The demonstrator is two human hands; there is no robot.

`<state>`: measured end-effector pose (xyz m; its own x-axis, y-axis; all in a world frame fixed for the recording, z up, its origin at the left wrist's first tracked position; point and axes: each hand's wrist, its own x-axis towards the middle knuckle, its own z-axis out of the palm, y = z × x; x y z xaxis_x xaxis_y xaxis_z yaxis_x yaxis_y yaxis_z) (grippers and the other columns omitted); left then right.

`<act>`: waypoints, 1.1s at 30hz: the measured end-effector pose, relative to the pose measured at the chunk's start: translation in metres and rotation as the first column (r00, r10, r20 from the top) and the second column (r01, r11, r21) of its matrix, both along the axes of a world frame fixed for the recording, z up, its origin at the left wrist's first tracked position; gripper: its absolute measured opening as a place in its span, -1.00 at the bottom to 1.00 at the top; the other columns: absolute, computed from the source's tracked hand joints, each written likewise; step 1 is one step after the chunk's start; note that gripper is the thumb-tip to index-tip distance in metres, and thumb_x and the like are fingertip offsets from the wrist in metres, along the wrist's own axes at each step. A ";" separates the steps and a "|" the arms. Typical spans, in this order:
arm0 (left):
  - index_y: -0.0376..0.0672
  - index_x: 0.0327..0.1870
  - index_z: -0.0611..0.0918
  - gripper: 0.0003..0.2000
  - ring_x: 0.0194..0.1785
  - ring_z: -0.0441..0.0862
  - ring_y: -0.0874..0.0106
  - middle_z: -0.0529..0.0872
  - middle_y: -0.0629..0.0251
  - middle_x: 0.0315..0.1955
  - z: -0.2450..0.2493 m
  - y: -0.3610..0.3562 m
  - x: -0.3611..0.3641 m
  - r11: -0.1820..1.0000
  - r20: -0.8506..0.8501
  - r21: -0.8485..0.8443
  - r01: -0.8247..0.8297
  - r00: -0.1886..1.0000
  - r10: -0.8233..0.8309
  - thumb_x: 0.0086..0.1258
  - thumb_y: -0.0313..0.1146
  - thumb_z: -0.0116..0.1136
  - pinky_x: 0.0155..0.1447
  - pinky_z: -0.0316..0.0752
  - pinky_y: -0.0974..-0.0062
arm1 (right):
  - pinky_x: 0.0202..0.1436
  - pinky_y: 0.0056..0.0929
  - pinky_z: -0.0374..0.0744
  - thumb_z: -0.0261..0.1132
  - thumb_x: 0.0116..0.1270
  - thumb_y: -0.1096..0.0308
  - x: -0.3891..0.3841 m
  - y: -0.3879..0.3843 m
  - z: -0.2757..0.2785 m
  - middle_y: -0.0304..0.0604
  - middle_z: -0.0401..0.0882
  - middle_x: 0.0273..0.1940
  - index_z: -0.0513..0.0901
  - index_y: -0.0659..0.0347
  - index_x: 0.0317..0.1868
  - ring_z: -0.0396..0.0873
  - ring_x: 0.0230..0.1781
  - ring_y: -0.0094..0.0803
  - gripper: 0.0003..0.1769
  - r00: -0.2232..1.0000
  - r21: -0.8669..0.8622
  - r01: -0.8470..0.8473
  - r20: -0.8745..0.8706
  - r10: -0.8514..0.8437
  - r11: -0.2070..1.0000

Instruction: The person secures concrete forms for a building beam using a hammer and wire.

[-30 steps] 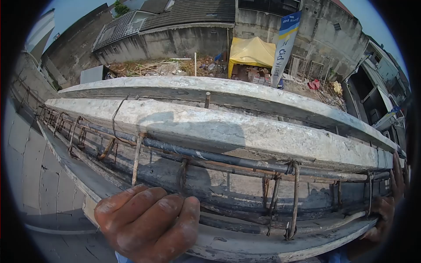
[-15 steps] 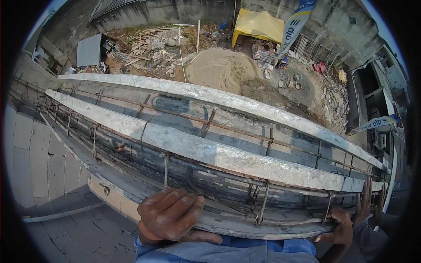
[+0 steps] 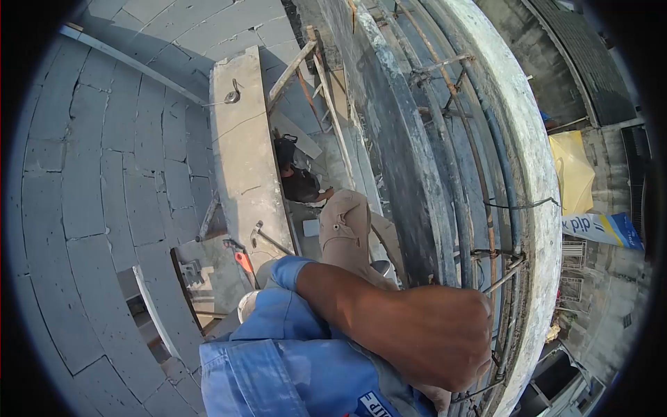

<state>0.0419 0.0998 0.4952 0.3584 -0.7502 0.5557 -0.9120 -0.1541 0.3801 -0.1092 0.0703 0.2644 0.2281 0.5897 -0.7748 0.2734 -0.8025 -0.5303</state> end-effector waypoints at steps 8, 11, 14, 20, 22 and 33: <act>-0.26 -0.66 0.55 -0.63 -0.61 0.47 0.34 0.47 0.30 -0.76 0.003 -0.006 -0.001 0.990 -0.175 -0.107 -0.097 0.981 0.077 0.20 -0.11 0.15 -0.45 0.33 0.36 | 0.11 -0.23 0.59 0.18 0.33 0.17 0.024 0.031 -0.029 0.01 0.62 0.14 0.69 0.10 0.09 0.62 0.13 -0.07 -0.61 0.761 0.065 -0.626 -0.165 0.627 0.777; -0.20 -0.63 0.69 -0.62 -0.54 0.64 0.20 0.64 0.20 -0.68 0.012 -0.002 0.002 0.985 -0.268 -0.012 -0.170 0.950 0.161 -0.09 0.00 0.36 -0.43 0.44 0.29 | 0.16 -0.23 0.51 0.17 0.34 0.14 0.019 0.017 0.015 0.01 0.61 0.16 0.67 0.11 0.11 0.58 0.16 -0.06 -0.59 0.816 -0.021 -0.574 -0.100 0.569 0.819; -0.21 -0.62 0.70 -0.59 -0.52 0.65 0.16 0.65 0.19 -0.67 0.018 -0.002 0.003 0.979 -0.285 -0.002 -0.204 0.938 0.195 -0.15 0.03 0.39 -0.41 0.47 0.26 | 0.21 -0.23 0.44 0.15 0.36 0.12 0.014 -0.019 0.061 0.01 0.60 0.17 0.65 0.13 0.13 0.53 0.20 -0.06 -0.57 0.870 -0.105 -0.493 -0.034 0.492 0.864; -0.25 -0.65 0.67 -0.58 -0.55 0.61 0.14 0.57 0.18 -0.74 0.021 -0.004 0.000 0.966 -0.290 0.097 -0.240 0.922 0.258 -0.11 0.02 0.36 -0.43 0.44 0.25 | 0.30 -0.24 0.29 0.12 0.40 0.06 0.041 -0.127 0.138 0.02 0.57 0.20 0.62 0.17 0.17 0.44 0.27 -0.05 -0.52 0.928 -0.272 -0.254 0.202 0.313 0.928; -0.23 -0.63 0.69 -0.61 -0.56 0.63 0.15 0.60 0.17 -0.73 0.016 -0.004 0.000 0.971 -0.267 0.015 -0.239 0.935 0.235 -0.09 0.00 0.35 -0.42 0.48 0.24 | 0.33 -0.25 0.25 0.11 0.41 0.05 0.046 -0.170 0.162 0.02 0.57 0.21 0.61 0.18 0.18 0.42 0.29 -0.05 -0.50 0.931 -0.322 -0.149 0.274 0.243 0.935; -0.18 -0.55 0.73 -0.44 -0.43 0.63 0.35 0.68 0.32 -0.58 0.006 -0.007 0.009 0.994 0.002 0.090 0.054 0.998 -0.055 -0.12 0.27 0.35 -0.25 0.36 0.37 | 0.50 -0.26 -0.02 0.05 0.47 -0.05 0.051 -0.334 0.259 0.03 0.52 0.26 0.54 0.25 0.26 0.26 0.42 -0.04 -0.41 0.681 -0.395 0.597 0.710 -0.180 0.698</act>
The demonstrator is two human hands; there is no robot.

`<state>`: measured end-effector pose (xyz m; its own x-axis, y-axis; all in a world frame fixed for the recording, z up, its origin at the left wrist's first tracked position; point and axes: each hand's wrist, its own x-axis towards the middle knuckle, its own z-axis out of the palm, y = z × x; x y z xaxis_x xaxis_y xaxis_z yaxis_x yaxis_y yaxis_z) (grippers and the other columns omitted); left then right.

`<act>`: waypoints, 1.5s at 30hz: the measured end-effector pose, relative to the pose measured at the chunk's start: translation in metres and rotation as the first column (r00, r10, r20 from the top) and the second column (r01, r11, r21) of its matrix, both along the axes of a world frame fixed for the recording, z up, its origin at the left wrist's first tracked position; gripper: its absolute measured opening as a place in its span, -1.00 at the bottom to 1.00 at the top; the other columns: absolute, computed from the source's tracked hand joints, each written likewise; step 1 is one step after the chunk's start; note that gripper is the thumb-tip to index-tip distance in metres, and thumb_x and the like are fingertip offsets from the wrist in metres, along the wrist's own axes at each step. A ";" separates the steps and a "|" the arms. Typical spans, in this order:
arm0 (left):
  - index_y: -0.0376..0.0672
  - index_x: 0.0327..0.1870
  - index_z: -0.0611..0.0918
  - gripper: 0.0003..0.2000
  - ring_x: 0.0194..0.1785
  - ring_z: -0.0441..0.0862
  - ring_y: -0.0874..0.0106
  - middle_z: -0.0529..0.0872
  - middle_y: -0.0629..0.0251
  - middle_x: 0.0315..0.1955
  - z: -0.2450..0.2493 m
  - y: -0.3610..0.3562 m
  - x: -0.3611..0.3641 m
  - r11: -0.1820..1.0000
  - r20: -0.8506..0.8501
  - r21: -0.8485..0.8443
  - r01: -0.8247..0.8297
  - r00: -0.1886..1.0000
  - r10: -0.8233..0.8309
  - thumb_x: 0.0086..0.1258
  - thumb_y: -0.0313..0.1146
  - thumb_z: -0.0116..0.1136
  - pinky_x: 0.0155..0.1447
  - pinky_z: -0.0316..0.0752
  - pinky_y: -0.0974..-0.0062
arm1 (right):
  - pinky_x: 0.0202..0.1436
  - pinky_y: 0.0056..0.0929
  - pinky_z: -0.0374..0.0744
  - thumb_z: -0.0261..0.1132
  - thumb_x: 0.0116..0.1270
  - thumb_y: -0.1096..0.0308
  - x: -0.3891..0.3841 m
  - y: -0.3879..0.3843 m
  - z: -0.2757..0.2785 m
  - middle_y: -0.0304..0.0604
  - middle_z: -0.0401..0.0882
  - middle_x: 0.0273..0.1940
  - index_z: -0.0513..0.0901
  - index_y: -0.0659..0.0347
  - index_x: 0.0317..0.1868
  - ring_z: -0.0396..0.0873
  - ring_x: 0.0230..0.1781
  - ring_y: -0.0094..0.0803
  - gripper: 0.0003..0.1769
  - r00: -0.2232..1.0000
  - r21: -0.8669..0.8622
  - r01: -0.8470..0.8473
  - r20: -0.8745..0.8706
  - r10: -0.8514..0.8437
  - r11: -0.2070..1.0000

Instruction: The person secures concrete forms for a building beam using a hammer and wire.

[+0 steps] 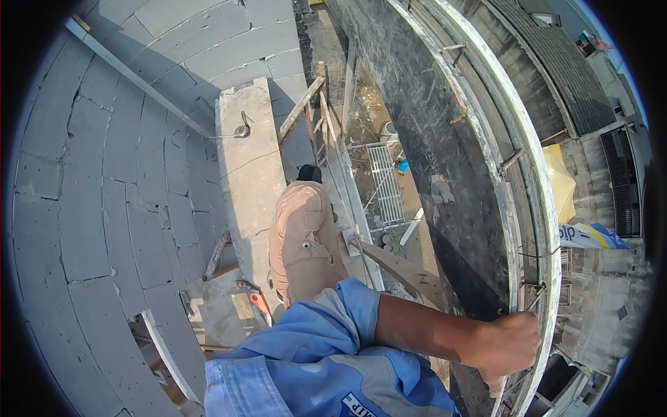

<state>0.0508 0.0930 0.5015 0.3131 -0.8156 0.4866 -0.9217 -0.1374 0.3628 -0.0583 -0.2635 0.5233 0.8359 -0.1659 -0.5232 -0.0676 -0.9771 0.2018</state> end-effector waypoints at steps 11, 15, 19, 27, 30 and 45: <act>0.00 -0.11 0.76 -0.78 -0.04 0.68 0.37 0.77 0.38 -0.24 -0.023 -0.029 -0.020 0.998 0.264 0.048 0.041 0.963 -0.052 0.35 -0.27 0.09 0.07 0.36 0.17 | 0.06 -0.46 0.50 0.06 0.55 0.13 -0.201 0.024 -0.024 -0.05 0.59 -0.01 0.55 0.43 0.19 0.54 -0.04 -0.41 -0.50 0.295 0.449 0.406 0.760 -0.579 0.796; 0.09 -0.12 0.76 -0.80 -0.09 0.71 0.47 0.77 0.51 -0.24 -0.011 -0.013 -0.002 0.985 0.250 0.109 0.135 0.955 -0.158 0.36 -0.27 0.10 -0.07 0.39 0.28 | 0.15 -0.36 0.57 -0.11 0.58 0.15 -0.222 0.000 -0.054 0.08 0.64 0.08 0.45 0.22 0.36 0.67 -0.01 -0.26 -0.50 0.158 0.426 0.285 0.863 -0.480 0.859; -0.09 -0.22 0.74 -0.81 -0.33 0.75 0.47 0.77 0.38 -0.44 -0.016 -0.002 0.009 0.988 0.357 -0.065 0.143 0.927 -0.111 0.31 -0.23 0.18 -0.33 0.52 0.44 | 0.01 -0.40 0.56 0.06 0.48 -0.03 -0.177 0.055 -0.046 0.01 0.69 -0.07 0.62 0.26 0.13 0.70 -0.16 -0.28 -0.47 -0.163 0.569 0.339 0.820 -0.549 0.749; -0.23 -0.20 0.72 -0.64 -0.25 0.77 0.36 0.79 0.19 -0.34 -0.014 0.009 0.014 0.992 0.409 0.030 0.127 0.903 -0.128 0.18 -0.09 0.36 -0.19 0.60 0.37 | -0.42 -0.43 0.56 0.25 0.37 0.38 -0.149 0.046 -0.073 -0.15 0.63 -0.35 0.65 0.29 -0.22 0.60 -0.40 -0.38 -0.86 -0.553 0.628 0.083 0.675 -0.488 0.774; -0.27 -0.19 0.72 -0.50 -0.23 0.78 0.30 0.79 0.13 -0.33 -0.002 0.006 0.016 0.994 0.368 0.060 0.087 0.924 -0.103 0.13 0.06 0.40 -0.17 0.61 0.33 | -0.06 -0.14 0.56 0.19 0.26 0.36 -0.146 0.079 -0.054 -0.03 0.65 -0.32 0.65 0.26 -0.25 0.62 -0.22 -0.21 -0.82 0.302 -0.235 0.823 0.952 -0.048 0.517; -0.30 0.20 0.56 -0.24 0.16 0.62 0.04 0.68 -0.11 0.03 0.013 0.004 0.031 0.920 0.331 0.381 0.090 0.916 -0.227 0.26 0.27 0.16 0.25 0.43 0.11 | -0.37 -0.22 0.60 0.26 0.21 0.18 -0.221 0.612 -0.428 0.03 0.71 -0.43 0.67 0.36 -0.36 0.70 -0.45 -0.12 -0.67 0.009 0.770 0.560 -0.375 -0.927 -0.306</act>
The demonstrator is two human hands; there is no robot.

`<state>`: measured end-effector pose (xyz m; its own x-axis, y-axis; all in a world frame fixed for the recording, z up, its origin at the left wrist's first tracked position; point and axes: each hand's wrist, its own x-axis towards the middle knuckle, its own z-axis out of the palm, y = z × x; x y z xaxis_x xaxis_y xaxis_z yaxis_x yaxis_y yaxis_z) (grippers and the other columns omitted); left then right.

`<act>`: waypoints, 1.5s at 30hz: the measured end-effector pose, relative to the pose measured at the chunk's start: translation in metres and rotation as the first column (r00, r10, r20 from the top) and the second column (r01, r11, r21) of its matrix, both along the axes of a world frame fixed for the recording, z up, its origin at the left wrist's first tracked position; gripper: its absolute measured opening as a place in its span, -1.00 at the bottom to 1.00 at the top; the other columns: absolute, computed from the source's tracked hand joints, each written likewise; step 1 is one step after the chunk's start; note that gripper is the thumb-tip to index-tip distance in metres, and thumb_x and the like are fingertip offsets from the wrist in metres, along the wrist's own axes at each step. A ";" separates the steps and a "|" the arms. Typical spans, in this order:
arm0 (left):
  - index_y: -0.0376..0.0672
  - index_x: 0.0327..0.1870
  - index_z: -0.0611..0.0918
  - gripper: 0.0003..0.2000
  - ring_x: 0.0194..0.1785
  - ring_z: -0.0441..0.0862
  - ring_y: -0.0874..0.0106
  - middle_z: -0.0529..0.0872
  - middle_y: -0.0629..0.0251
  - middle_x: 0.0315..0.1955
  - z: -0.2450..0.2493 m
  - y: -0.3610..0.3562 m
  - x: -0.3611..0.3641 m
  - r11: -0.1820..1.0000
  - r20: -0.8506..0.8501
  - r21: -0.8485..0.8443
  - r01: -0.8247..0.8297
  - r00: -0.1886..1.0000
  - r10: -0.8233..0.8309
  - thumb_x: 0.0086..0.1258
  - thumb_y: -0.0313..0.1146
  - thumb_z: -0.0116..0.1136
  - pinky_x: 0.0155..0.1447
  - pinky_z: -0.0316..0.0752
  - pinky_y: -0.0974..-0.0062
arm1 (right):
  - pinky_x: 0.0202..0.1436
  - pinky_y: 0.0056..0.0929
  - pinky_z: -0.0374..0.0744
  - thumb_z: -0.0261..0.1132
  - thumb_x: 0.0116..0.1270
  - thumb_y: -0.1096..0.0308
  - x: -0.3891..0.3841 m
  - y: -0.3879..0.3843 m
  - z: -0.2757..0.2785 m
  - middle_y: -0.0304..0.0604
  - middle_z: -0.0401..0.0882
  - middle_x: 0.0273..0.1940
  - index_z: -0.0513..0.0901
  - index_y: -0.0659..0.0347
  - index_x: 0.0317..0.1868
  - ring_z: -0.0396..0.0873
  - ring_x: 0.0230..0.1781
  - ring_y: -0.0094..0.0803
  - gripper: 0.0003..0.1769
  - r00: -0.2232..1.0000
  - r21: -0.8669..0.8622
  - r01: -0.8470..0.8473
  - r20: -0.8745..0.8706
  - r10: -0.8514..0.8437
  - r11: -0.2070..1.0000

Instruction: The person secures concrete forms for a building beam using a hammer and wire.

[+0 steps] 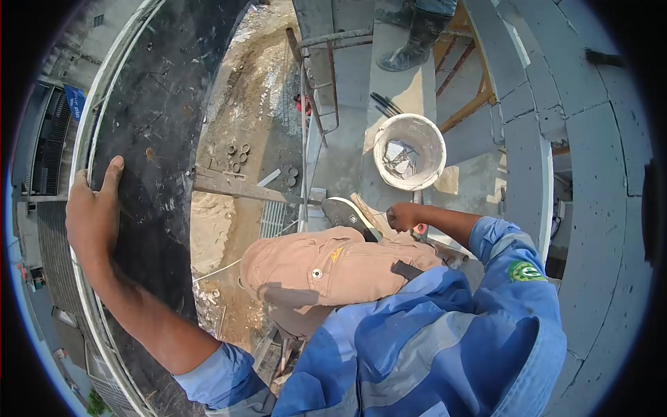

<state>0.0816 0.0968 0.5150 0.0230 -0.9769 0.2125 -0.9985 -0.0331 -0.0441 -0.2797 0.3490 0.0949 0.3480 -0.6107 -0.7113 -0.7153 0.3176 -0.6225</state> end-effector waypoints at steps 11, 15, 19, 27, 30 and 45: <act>-0.33 0.32 0.46 -0.25 0.28 0.52 0.00 0.58 -0.20 0.16 -0.006 -0.009 0.018 0.996 0.098 -0.072 0.052 0.994 -0.045 0.36 0.21 0.09 0.36 0.33 0.22 | 0.12 0.02 0.56 0.40 0.11 0.12 0.027 0.077 -0.086 0.16 0.56 0.13 0.32 0.21 0.31 0.59 0.14 0.03 -0.21 0.896 0.148 0.100 -0.444 -0.024 0.984; -0.39 0.29 0.47 -0.28 0.19 0.58 0.06 0.63 -0.13 0.09 -0.009 -0.006 0.019 0.997 -0.069 0.051 0.061 0.996 -0.058 0.39 0.14 0.11 0.31 0.35 0.27 | 0.00 -0.11 0.63 0.44 0.02 0.04 0.033 0.077 -0.093 0.19 0.65 -0.03 0.25 0.34 0.29 0.66 0.00 0.03 -0.09 0.900 0.107 0.176 -0.420 -0.116 0.979; -0.39 0.27 0.49 -0.29 0.18 0.57 0.11 0.63 -0.08 0.09 -0.020 -0.023 0.049 0.959 0.050 -0.206 0.193 0.981 -0.186 0.39 0.14 0.13 0.32 0.34 0.30 | -0.04 -0.05 0.62 0.40 0.03 -0.06 0.042 0.074 -0.090 0.16 0.67 -0.08 0.28 0.29 0.26 0.67 -0.06 0.04 -0.11 0.905 0.064 0.111 -0.419 -0.075 0.992; -0.39 0.32 0.44 -0.20 0.32 0.47 0.04 0.54 -0.15 0.22 -0.012 -0.012 0.030 0.988 0.178 -0.141 0.067 0.983 -0.041 0.34 0.23 0.11 0.41 0.27 0.24 | 0.05 -0.13 0.64 0.28 0.16 0.08 0.060 0.069 -0.100 0.17 0.62 0.03 0.66 0.24 0.04 0.64 0.05 -0.03 -0.48 0.869 0.134 0.172 -0.486 -0.086 0.976; -0.39 0.32 0.45 -0.21 0.31 0.48 0.05 0.55 -0.14 0.21 -0.013 -0.018 0.039 0.986 0.143 -0.133 0.106 0.986 -0.087 0.35 0.23 0.11 0.40 0.28 0.24 | 0.05 -0.14 0.64 0.29 0.14 0.06 0.053 0.071 -0.104 0.16 0.60 0.04 0.68 0.23 0.01 0.61 0.08 -0.05 -0.49 0.833 0.099 0.195 -0.541 -0.111 0.976; -0.35 0.34 0.44 -0.11 0.28 0.51 0.01 0.57 -0.17 0.18 -0.009 -0.007 0.014 0.994 0.217 -0.104 -0.025 0.975 0.048 0.26 0.35 0.09 0.36 0.32 0.23 | 0.05 -0.15 0.58 0.42 0.06 0.02 -0.052 0.139 -0.001 0.12 0.56 -0.04 0.70 0.21 -0.09 0.61 -0.05 0.06 -0.50 0.923 -0.206 0.230 -0.262 -0.280 0.951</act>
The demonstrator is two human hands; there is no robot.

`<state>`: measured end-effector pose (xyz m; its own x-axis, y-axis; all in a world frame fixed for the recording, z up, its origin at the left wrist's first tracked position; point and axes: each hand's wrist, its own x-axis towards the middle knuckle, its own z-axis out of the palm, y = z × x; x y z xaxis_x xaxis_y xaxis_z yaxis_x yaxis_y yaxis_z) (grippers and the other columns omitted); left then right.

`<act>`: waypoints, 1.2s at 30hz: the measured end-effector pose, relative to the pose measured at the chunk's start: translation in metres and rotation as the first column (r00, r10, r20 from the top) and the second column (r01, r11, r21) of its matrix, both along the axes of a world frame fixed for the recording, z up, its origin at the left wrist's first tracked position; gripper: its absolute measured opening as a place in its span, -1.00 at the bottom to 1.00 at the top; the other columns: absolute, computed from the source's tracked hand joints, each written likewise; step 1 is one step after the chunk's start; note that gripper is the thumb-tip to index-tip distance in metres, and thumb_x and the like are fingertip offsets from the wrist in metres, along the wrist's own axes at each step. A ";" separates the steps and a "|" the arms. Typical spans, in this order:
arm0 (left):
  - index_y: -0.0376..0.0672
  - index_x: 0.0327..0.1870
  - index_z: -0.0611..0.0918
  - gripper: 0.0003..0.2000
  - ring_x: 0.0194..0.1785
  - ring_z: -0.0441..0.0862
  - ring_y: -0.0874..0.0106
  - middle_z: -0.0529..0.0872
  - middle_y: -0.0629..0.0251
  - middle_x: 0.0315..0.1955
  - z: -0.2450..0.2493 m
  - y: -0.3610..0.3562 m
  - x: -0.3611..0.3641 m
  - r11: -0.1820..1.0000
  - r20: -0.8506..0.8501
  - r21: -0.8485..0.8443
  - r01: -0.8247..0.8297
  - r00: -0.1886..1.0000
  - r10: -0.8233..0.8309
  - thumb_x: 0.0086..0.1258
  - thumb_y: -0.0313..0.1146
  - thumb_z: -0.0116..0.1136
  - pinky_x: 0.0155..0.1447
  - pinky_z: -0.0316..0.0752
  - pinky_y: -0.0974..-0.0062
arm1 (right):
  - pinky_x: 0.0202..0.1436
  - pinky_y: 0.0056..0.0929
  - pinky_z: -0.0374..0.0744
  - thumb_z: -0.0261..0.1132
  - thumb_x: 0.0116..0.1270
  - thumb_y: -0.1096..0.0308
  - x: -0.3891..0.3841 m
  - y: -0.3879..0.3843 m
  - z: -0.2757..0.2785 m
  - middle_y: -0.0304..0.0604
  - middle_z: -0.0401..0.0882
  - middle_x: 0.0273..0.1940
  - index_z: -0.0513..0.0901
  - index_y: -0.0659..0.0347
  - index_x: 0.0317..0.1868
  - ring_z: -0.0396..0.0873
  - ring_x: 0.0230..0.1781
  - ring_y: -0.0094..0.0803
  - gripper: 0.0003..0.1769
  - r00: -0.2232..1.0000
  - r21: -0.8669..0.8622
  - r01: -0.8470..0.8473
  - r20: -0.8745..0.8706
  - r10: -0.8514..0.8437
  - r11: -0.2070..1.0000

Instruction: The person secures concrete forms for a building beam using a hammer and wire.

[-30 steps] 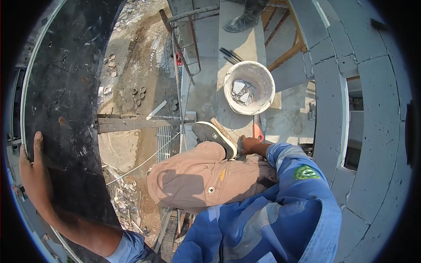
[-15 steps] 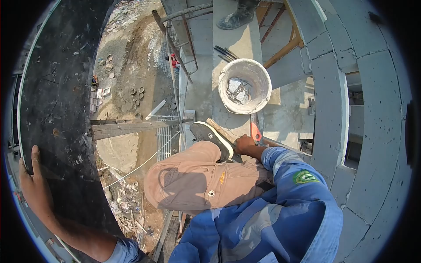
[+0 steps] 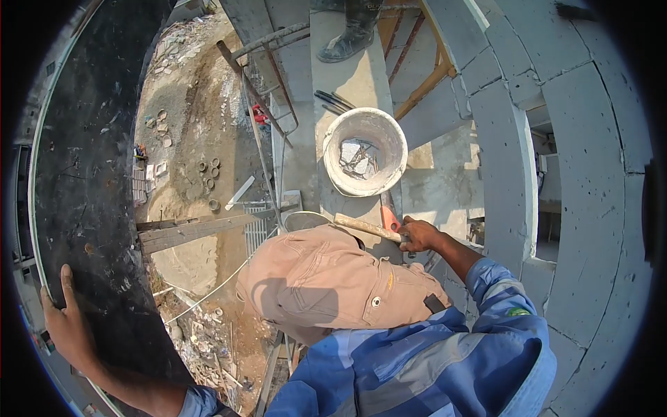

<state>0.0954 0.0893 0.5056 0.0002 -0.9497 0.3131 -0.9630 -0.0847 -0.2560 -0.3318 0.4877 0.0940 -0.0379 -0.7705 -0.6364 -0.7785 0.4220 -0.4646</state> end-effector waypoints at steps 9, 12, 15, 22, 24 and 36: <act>-0.45 0.17 0.54 -0.34 0.09 0.63 0.13 0.66 -0.14 0.01 -0.010 0.013 -0.038 0.932 -0.286 -0.334 0.144 0.926 -0.245 0.45 0.12 0.00 0.22 0.43 0.31 | 0.03 -0.18 0.58 0.50 0.01 0.03 -0.013 0.068 -0.020 0.10 0.45 0.11 0.69 0.30 -0.17 0.62 -0.05 0.01 -0.48 0.841 -0.098 0.541 0.027 -0.541 0.835; -0.34 -0.10 0.61 -0.63 -0.20 0.62 0.26 0.67 0.04 -0.28 -0.056 0.017 -0.085 0.441 -0.288 -0.894 0.083 0.648 -0.705 0.41 -0.12 0.16 -0.07 0.51 0.32 | 0.03 -0.26 0.56 0.45 -0.06 0.28 -0.011 0.063 0.001 0.03 0.44 -0.01 0.63 0.34 -0.10 0.58 -0.06 -0.03 -0.52 0.770 0.154 0.620 0.067 -0.634 0.769; -0.40 0.01 0.54 -0.68 -0.18 0.58 0.27 0.62 0.10 -0.23 -0.158 0.053 -0.202 0.462 -0.743 -0.617 0.637 -0.280 -0.608 0.49 -0.26 0.00 0.02 0.50 0.35 | 0.01 -0.24 0.58 0.46 -0.06 0.29 -0.022 0.048 0.037 -0.01 0.45 0.06 0.64 0.34 -0.11 0.60 -0.07 -0.05 -0.53 0.757 0.270 0.609 0.083 -0.648 0.746; -0.22 0.11 0.58 -0.52 0.12 0.59 0.10 0.66 0.00 -0.01 -0.331 0.163 -0.412 -0.294 -0.955 0.205 0.934 0.124 -0.271 0.39 0.01 0.16 0.19 0.44 0.16 | 0.01 -0.20 0.63 0.47 -0.17 0.43 -0.099 -0.020 0.143 -0.20 0.42 0.25 0.66 0.24 -0.25 0.56 0.10 -0.16 -0.63 0.885 -0.113 0.322 -0.318 -0.341 0.940; -0.29 0.03 0.56 -0.55 -0.09 0.62 0.10 0.66 0.00 -0.21 -0.341 0.182 -0.438 -0.426 -0.970 0.244 0.871 0.227 -0.091 0.40 -0.03 0.17 0.02 0.48 0.18 | 0.10 -0.20 0.59 0.41 -0.19 0.52 -0.129 -0.046 0.160 -0.20 0.42 0.28 0.65 0.26 -0.23 0.55 0.13 -0.14 -0.62 0.860 -0.287 0.207 -0.402 -0.314 0.935; -0.43 0.05 0.45 -0.62 -0.25 0.64 -0.14 0.65 -0.21 -0.28 -0.378 0.196 -0.435 -0.150 -0.983 -0.184 0.971 -0.182 0.023 0.34 -0.31 0.07 -0.13 0.51 0.04 | 0.13 -0.36 0.50 0.31 0.41 0.13 -0.105 -0.112 0.079 -0.05 0.61 -0.07 0.54 0.39 0.07 0.55 0.03 -0.33 -0.53 0.088 -0.100 0.995 0.696 -0.713 0.026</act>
